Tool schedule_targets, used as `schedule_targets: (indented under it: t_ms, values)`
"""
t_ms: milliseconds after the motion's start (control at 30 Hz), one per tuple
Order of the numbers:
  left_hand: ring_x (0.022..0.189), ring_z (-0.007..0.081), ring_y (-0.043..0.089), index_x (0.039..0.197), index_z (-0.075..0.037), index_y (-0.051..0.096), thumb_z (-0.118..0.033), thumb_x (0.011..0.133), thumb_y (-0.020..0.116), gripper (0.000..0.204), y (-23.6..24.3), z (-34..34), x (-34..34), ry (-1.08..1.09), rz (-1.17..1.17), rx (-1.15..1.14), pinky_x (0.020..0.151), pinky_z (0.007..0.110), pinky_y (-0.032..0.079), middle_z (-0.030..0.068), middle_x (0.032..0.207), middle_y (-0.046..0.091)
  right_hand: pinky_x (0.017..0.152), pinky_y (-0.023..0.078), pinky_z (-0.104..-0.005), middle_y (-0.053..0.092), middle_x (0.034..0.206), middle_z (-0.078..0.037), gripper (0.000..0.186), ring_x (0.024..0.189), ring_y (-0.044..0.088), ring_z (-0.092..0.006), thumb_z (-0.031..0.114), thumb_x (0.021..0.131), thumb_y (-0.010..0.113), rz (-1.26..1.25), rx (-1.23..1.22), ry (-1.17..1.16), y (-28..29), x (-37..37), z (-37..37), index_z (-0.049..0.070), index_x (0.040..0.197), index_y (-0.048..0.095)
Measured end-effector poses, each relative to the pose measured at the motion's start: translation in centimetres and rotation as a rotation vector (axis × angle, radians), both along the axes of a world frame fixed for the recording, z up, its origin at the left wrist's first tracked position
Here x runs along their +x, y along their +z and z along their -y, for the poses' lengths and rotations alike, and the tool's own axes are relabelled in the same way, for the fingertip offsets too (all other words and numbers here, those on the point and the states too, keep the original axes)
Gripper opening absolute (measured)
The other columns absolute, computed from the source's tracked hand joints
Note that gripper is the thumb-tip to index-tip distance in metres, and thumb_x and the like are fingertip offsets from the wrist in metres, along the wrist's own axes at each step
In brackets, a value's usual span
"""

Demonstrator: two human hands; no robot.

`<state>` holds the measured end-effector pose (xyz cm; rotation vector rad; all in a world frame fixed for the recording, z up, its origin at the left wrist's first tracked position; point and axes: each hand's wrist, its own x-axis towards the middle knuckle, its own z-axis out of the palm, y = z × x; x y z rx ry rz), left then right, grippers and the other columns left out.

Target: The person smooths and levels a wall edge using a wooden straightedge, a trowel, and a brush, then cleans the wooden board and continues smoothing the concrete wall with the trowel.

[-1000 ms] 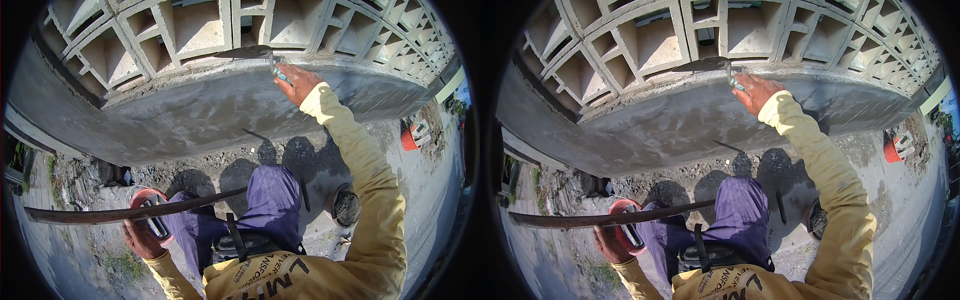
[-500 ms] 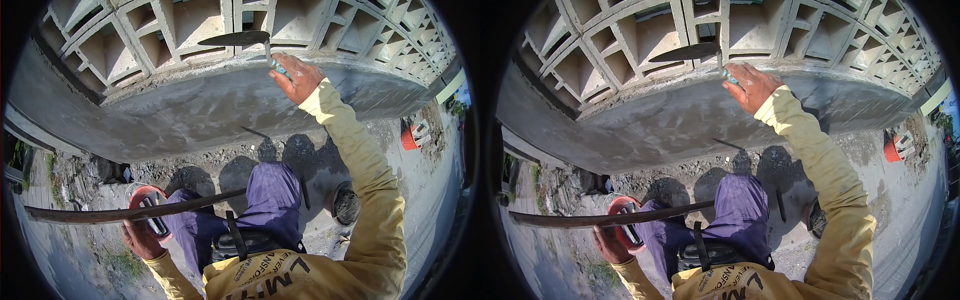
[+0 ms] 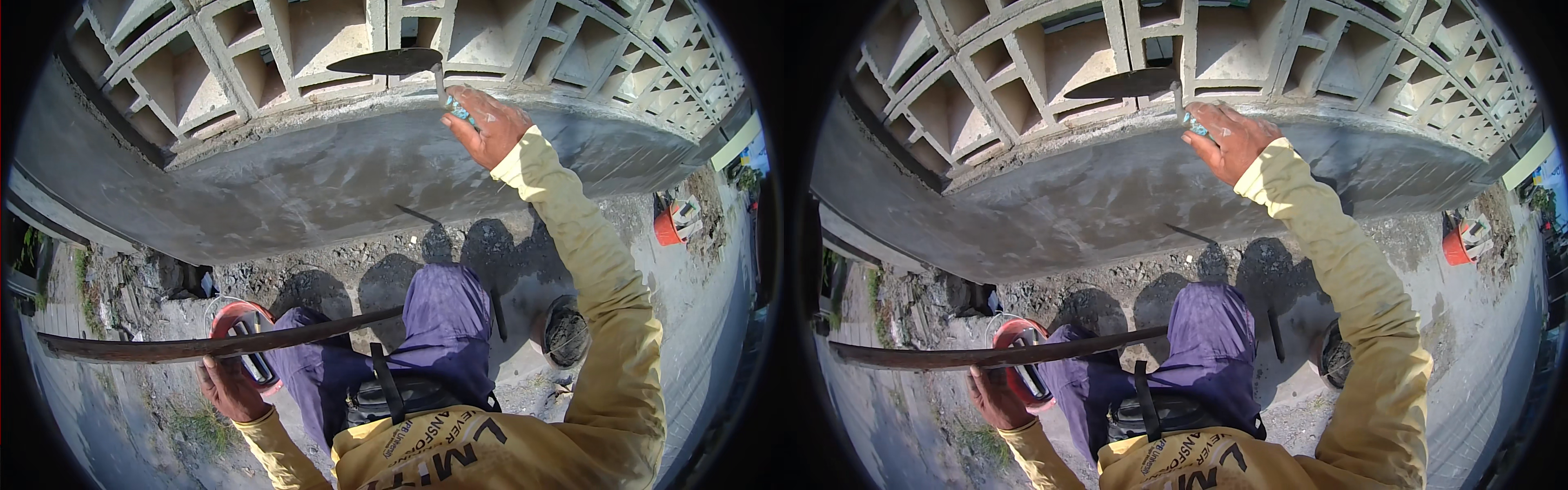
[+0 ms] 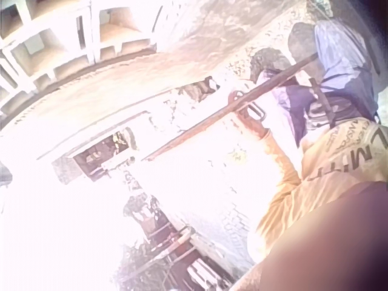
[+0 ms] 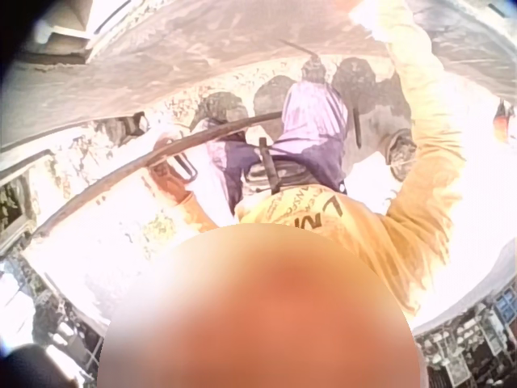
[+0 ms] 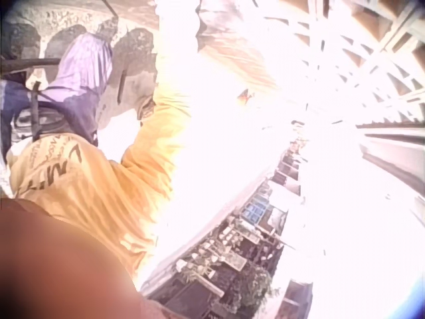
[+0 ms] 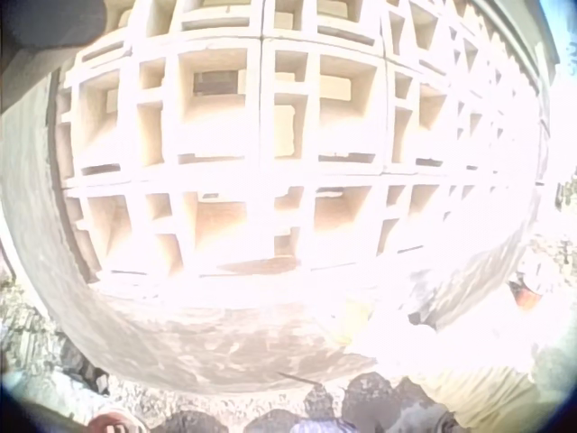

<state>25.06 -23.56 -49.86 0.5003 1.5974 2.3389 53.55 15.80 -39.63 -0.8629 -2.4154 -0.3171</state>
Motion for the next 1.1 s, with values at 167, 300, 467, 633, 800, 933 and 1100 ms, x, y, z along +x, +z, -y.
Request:
schedule_targets:
  t_ms: [167,300,467,633,800,933,1100]
  values:
    - [0.091,0.0195,0.061,0.11,0.004,0.053,-0.028,0.096,0.052,0.034,-0.1,-0.6,0.1,0.001,-0.012,0.001,0.079,0.031,0.051,0.0141,0.099,0.061,0.091,0.047,-0.0425,0.058,0.123,-0.013,0.043,0.11,0.057,-0.0338,0.037,0.091,0.054,0.094,-0.149,-0.084,0.3,-0.1,0.1,0.012,0.126,0.051]
    - [0.089,0.0187,0.061,0.109,0.004,0.053,-0.027,0.096,0.051,0.033,0.2,-0.5,0.1,-0.009,-0.025,-0.002,0.079,0.031,0.051,0.0134,0.097,0.062,0.093,0.046,-0.0429,0.057,0.124,-0.013,0.042,0.111,0.056,-0.0336,0.038,0.091,0.053,0.001,-0.102,0.018,0.5,-0.2,0.2,0.012,0.125,0.052]
    - [0.088,0.018,0.062,0.109,0.003,0.053,-0.027,0.097,0.05,0.032,0.5,-0.1,0.2,0.008,-0.021,-0.018,0.078,0.031,0.051,0.0129,0.096,0.063,0.092,0.046,-0.0445,0.057,0.124,-0.013,0.043,0.109,0.057,-0.0341,0.039,0.091,0.053,0.1,-0.164,-0.094,0.8,-0.3,0.3,0.012,0.124,0.052]
    - [0.088,0.0179,0.062,0.109,0.002,0.053,-0.026,0.097,0.05,0.031,0.0,-0.3,-0.2,-0.041,-0.012,0.02,0.077,0.031,0.051,0.0123,0.097,0.063,0.091,0.047,-0.0449,0.058,0.123,-0.013,0.043,0.11,0.057,-0.0345,0.039,0.091,0.054,0.131,-0.141,-0.125,0.8,-0.5,0.5,0.012,0.125,0.052]
    - [0.087,0.0171,0.061,0.109,0.002,0.054,-0.027,0.096,0.052,0.032,-0.3,0.3,-0.3,-0.013,0.002,0.008,0.077,0.03,0.051,0.0121,0.097,0.063,0.09,0.048,-0.0446,0.058,0.121,-0.013,0.043,0.109,0.057,-0.0345,0.037,0.091,0.054,0.038,-0.07,0.017,1.0,-0.7,1.0,0.012,0.125,0.051]
    - [0.087,0.0174,0.061,0.109,0.002,0.054,-0.028,0.095,0.053,0.033,-1.1,0.4,-0.5,0.01,-0.006,-0.014,0.076,0.03,0.051,0.0121,0.098,0.062,0.09,0.047,-0.0444,0.058,0.122,-0.012,0.042,0.108,0.057,-0.0346,0.037,0.092,0.052,0.205,-0.211,-0.187,0.1,-1.0,-0.1,0.012,0.126,0.05]
    - [0.087,0.0174,0.061,0.11,0.002,0.054,-0.028,0.095,0.054,0.034,-0.6,0.1,-0.2,0.033,0.023,-0.01,0.076,0.03,0.05,0.0122,0.098,0.062,0.092,0.046,-0.0449,0.058,0.123,-0.011,0.043,0.109,0.057,-0.0329,0.038,0.092,0.051,0.127,-0.168,-0.127,0.9,-1.8,1.3,0.013,0.127,0.05]
